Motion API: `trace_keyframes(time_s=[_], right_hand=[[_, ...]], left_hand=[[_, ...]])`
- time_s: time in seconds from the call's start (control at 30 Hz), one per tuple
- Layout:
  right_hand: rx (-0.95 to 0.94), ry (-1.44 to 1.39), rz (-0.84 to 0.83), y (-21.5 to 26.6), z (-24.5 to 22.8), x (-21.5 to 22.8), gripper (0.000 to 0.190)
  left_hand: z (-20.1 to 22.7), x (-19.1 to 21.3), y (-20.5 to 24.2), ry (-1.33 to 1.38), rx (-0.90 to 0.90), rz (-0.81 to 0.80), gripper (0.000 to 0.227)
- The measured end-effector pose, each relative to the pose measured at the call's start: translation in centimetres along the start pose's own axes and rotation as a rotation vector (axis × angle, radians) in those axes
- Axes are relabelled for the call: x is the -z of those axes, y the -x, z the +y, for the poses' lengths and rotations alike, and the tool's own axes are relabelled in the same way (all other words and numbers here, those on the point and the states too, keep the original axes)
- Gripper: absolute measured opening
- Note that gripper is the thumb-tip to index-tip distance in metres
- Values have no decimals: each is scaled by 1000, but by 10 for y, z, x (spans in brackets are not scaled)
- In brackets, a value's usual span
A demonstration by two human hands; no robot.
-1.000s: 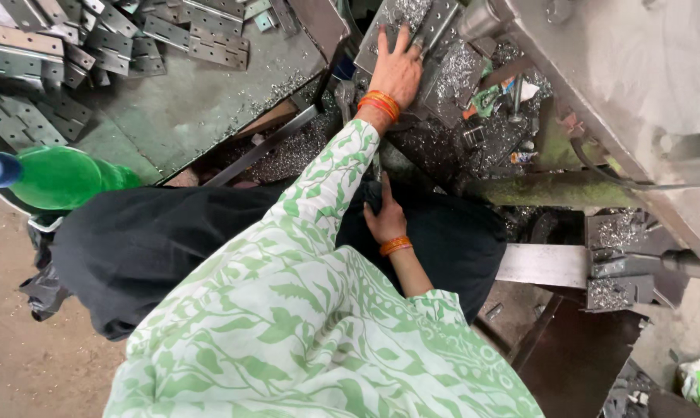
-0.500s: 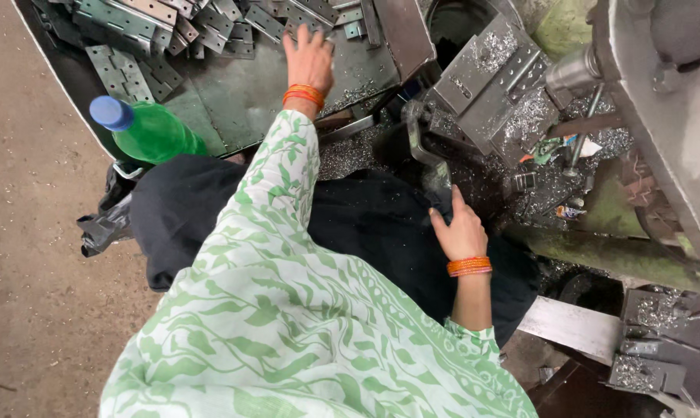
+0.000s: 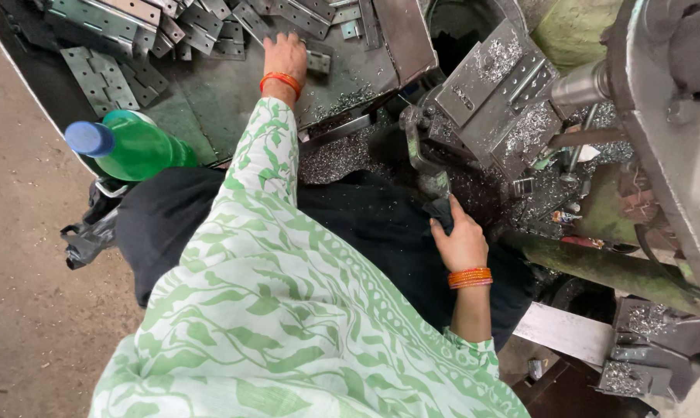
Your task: The person repeatedly picks up small metal brackets from a pile, places them into a press machine, and operates the lever to process them. After each press cycle, the person removes the processed bracket and places it into a separate pile. The person handles the brackets one at a time throughout the clip.
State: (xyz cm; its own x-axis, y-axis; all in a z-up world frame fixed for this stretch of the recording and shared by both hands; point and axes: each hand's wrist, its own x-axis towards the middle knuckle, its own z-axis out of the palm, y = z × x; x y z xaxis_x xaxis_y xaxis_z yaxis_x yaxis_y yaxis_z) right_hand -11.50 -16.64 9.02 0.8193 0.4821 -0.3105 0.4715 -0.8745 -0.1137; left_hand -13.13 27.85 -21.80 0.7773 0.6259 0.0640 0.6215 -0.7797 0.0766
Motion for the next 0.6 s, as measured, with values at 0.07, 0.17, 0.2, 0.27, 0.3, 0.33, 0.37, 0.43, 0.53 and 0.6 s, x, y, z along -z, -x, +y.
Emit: trace_keyframes(time_s=[0.07, 0.17, 0.2, 0.27, 0.3, 0.33, 0.37, 0.43, 0.53, 0.6], right_hand=[[3, 1, 0, 0, -2, 2, 68], [-19, -3, -12, 2, -3, 2, 68], [-32, -4, -14, 2, -2, 2, 68], [-10, -1, 4, 3, 0, 1, 68], [0, -1, 13, 3, 1, 1, 68], [1, -5, 14, 3, 2, 0, 68], [1, -10, 14, 3, 3, -1, 68], [5, -25, 17, 2, 5, -2, 67], [37, -42, 27, 1, 9, -6, 67], [82, -46, 58, 0, 11, -9, 67]], left_hand=[[2, 3, 4, 11, -29, -44, 25], [6, 7, 28, -29, -88, -56, 25], [10, 8, 33, -49, -104, -57, 24], [17, 7, 41, -56, -132, -52, 22], [19, 4, 44, -42, -143, -46, 21], [23, 0, 46, -28, -157, -40, 20], [24, -5, 48, -2, -170, -21, 18], [19, -15, 48, 51, -210, 19, 14], [20, -15, 45, 126, -133, 122, 11], [16, -5, 40, 242, -42, 193, 11]])
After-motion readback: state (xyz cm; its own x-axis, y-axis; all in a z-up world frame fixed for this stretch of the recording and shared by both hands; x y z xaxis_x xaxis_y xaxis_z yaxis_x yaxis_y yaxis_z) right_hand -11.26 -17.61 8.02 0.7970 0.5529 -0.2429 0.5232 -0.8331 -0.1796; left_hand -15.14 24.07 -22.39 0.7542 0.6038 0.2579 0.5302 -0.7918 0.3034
